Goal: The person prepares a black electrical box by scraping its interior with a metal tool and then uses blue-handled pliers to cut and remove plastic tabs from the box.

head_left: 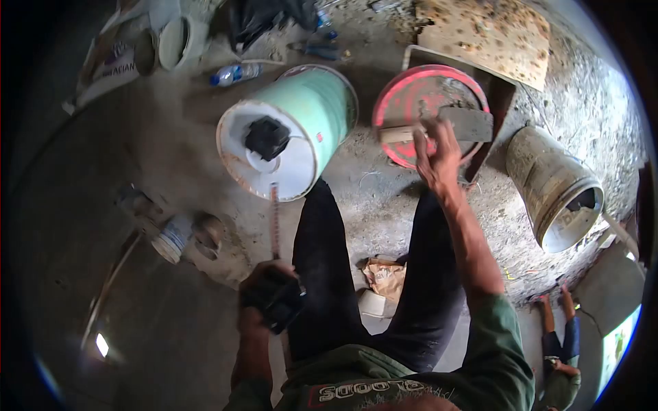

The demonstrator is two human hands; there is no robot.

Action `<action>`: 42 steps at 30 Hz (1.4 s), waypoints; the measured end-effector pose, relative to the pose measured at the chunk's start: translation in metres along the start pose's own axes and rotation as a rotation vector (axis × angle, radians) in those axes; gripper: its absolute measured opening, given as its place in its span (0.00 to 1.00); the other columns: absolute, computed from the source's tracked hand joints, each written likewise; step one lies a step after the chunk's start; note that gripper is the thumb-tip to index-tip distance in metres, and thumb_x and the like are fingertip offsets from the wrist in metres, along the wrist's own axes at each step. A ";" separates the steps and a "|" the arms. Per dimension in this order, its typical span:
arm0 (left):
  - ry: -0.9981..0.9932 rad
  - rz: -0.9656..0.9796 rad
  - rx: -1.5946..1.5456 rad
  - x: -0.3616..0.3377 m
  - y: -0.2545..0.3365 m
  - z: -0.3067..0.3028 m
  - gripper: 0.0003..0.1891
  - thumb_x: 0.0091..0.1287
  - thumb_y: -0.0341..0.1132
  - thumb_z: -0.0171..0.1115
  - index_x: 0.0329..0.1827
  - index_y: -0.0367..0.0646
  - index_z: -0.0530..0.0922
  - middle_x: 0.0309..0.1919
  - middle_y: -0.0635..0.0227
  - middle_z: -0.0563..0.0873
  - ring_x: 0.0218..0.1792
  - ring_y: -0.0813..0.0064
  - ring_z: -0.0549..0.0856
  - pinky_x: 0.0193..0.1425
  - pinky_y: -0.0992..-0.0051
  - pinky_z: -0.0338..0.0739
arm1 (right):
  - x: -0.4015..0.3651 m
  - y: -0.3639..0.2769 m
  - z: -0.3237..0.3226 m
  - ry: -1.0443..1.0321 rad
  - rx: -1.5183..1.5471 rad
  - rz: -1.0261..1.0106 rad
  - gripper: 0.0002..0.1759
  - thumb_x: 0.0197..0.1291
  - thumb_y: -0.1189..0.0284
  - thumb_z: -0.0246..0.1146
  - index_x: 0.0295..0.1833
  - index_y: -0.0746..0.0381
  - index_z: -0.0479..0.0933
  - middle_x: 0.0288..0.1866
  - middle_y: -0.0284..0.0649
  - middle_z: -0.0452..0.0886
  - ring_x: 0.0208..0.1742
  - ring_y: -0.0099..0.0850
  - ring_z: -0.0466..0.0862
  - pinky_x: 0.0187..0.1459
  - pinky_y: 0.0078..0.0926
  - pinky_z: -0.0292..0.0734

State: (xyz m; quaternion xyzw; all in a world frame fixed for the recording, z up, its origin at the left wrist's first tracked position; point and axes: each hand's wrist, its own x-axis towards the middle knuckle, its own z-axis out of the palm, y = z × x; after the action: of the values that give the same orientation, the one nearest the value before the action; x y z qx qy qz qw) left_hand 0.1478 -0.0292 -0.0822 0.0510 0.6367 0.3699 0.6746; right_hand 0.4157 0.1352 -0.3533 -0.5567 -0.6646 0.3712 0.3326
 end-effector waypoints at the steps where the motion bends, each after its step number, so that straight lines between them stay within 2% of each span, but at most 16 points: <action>1: 0.094 0.064 0.047 -0.014 0.002 -0.014 0.43 0.56 0.64 0.63 0.58 0.29 0.72 0.42 0.59 0.82 0.37 0.73 0.82 0.41 0.75 0.78 | 0.021 -0.006 0.027 -0.077 -0.024 -0.064 0.12 0.59 0.76 0.67 0.48 0.66 0.78 0.41 0.52 0.79 0.40 0.52 0.81 0.41 0.40 0.79; 5: 0.177 0.270 -0.003 -0.039 0.001 -0.081 0.46 0.60 0.73 0.50 0.55 0.31 0.72 0.35 0.61 0.80 0.29 0.72 0.76 0.34 0.74 0.71 | 0.111 0.044 0.174 -0.290 -0.165 -0.320 0.10 0.60 0.71 0.65 0.46 0.61 0.76 0.44 0.52 0.80 0.44 0.53 0.81 0.43 0.47 0.80; 6: 0.327 0.307 -0.030 -0.044 -0.008 -0.096 0.45 0.61 0.72 0.49 0.55 0.30 0.72 0.35 0.60 0.80 0.29 0.72 0.76 0.34 0.74 0.70 | 0.122 0.079 0.215 -0.229 -0.226 -0.487 0.11 0.64 0.66 0.60 0.45 0.62 0.77 0.46 0.54 0.81 0.45 0.56 0.81 0.45 0.49 0.80; 9: 0.547 0.311 -0.094 -0.056 -0.043 -0.144 0.43 0.63 0.70 0.48 0.55 0.30 0.73 0.35 0.59 0.80 0.30 0.71 0.76 0.33 0.73 0.68 | 0.161 0.139 0.303 -0.597 -0.457 0.002 0.21 0.65 0.52 0.51 0.48 0.54 0.82 0.51 0.56 0.83 0.53 0.57 0.83 0.58 0.50 0.78; 12: 0.715 0.205 -0.199 -0.076 -0.085 -0.171 0.43 0.62 0.70 0.49 0.56 0.31 0.73 0.37 0.58 0.81 0.33 0.70 0.78 0.34 0.74 0.68 | 0.163 0.154 0.344 -0.764 -0.574 -0.097 0.21 0.66 0.54 0.53 0.50 0.58 0.82 0.51 0.56 0.83 0.50 0.52 0.85 0.55 0.46 0.80; 16: 0.854 0.148 -0.292 -0.084 -0.123 -0.186 0.42 0.61 0.69 0.51 0.54 0.32 0.74 0.41 0.58 0.81 0.36 0.69 0.81 0.36 0.75 0.71 | 0.167 0.220 0.372 -0.756 -0.573 -0.632 0.29 0.55 0.61 0.67 0.65 0.54 0.78 0.70 0.54 0.72 0.68 0.53 0.71 0.65 0.57 0.71; 17: 0.861 0.147 -0.298 -0.081 -0.126 -0.188 0.42 0.61 0.69 0.51 0.54 0.32 0.74 0.41 0.58 0.81 0.36 0.69 0.81 0.36 0.75 0.71 | 0.166 0.249 0.380 -0.762 -0.571 -0.639 0.29 0.55 0.61 0.67 0.65 0.54 0.78 0.70 0.54 0.72 0.68 0.53 0.71 0.65 0.57 0.71; 19: 1.002 0.187 -0.196 -0.074 -0.128 -0.184 0.42 0.61 0.68 0.52 0.55 0.31 0.74 0.44 0.56 0.81 0.38 0.68 0.82 0.39 0.73 0.74 | 0.152 0.317 0.403 -0.319 -0.839 -0.599 0.21 0.59 0.60 0.63 0.58 0.51 0.83 0.59 0.50 0.82 0.54 0.54 0.82 0.55 0.53 0.78; 20: 1.014 0.186 -0.189 -0.071 -0.130 -0.184 0.42 0.61 0.68 0.52 0.55 0.31 0.74 0.44 0.56 0.81 0.38 0.68 0.82 0.39 0.73 0.74 | 0.154 0.337 0.407 -0.324 -0.826 -0.597 0.21 0.59 0.60 0.63 0.58 0.51 0.83 0.59 0.50 0.82 0.54 0.54 0.82 0.55 0.53 0.78; 26: 0.760 0.317 0.308 0.006 -0.106 -0.160 0.44 0.59 0.66 0.43 0.57 0.28 0.73 0.45 0.51 0.80 0.41 0.61 0.81 0.43 0.66 0.76 | 0.172 0.268 0.382 -0.606 -0.912 -0.195 0.20 0.63 0.60 0.59 0.58 0.53 0.82 0.53 0.49 0.84 0.51 0.50 0.84 0.52 0.48 0.80; 33: 0.363 0.492 0.384 0.125 -0.096 -0.139 0.32 0.54 0.36 0.63 0.63 0.33 0.71 0.46 0.60 0.84 0.47 0.72 0.83 0.52 0.73 0.78 | 0.174 0.152 0.330 -0.679 -0.756 0.077 0.20 0.69 0.59 0.54 0.58 0.55 0.81 0.45 0.48 0.86 0.48 0.46 0.86 0.48 0.41 0.82; 34: 0.323 0.540 0.393 0.142 -0.094 -0.136 0.32 0.53 0.32 0.66 0.64 0.34 0.71 0.46 0.61 0.84 0.48 0.73 0.84 0.53 0.73 0.78 | 0.173 0.131 0.312 -0.712 -0.605 0.044 0.21 0.65 0.56 0.60 0.59 0.53 0.82 0.54 0.49 0.83 0.50 0.50 0.84 0.49 0.45 0.81; 35: 0.290 0.581 0.403 0.156 -0.090 -0.133 0.33 0.52 0.28 0.69 0.64 0.35 0.70 0.46 0.62 0.85 0.49 0.75 0.84 0.54 0.74 0.78 | 0.177 0.120 0.294 -0.680 -0.503 -0.011 0.21 0.66 0.57 0.59 0.59 0.54 0.81 0.51 0.48 0.82 0.48 0.47 0.84 0.48 0.43 0.81; 37: 0.230 0.652 0.422 0.172 -0.082 -0.125 0.34 0.57 0.32 0.70 0.66 0.33 0.68 0.49 0.60 0.85 0.48 0.71 0.85 0.57 0.71 0.77 | 0.173 0.092 0.246 -0.641 -0.239 -0.144 0.19 0.69 0.60 0.57 0.58 0.58 0.81 0.45 0.45 0.81 0.44 0.43 0.83 0.46 0.39 0.81; 39: 0.223 0.481 0.296 0.171 -0.085 -0.120 0.36 0.60 0.38 0.72 0.68 0.33 0.67 0.54 0.58 0.83 0.52 0.68 0.83 0.59 0.70 0.76 | 0.164 0.058 0.186 -0.646 -0.015 -0.208 0.18 0.71 0.62 0.55 0.57 0.61 0.80 0.40 0.42 0.79 0.40 0.38 0.82 0.43 0.34 0.81; 42: 0.135 0.508 0.355 0.141 -0.052 -0.108 0.36 0.65 0.46 0.69 0.70 0.35 0.66 0.62 0.55 0.77 0.62 0.67 0.77 0.65 0.69 0.72 | 0.128 -0.005 0.088 -0.686 0.207 -0.152 0.17 0.74 0.66 0.52 0.55 0.66 0.80 0.32 0.38 0.77 0.34 0.31 0.81 0.40 0.28 0.81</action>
State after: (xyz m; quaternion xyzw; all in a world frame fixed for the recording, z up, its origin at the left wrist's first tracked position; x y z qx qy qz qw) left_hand 0.0618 -0.0306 -0.2458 0.3006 0.7017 0.4124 0.4973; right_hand 0.3172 0.2502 -0.3898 -0.3121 -0.7358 0.5760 0.1715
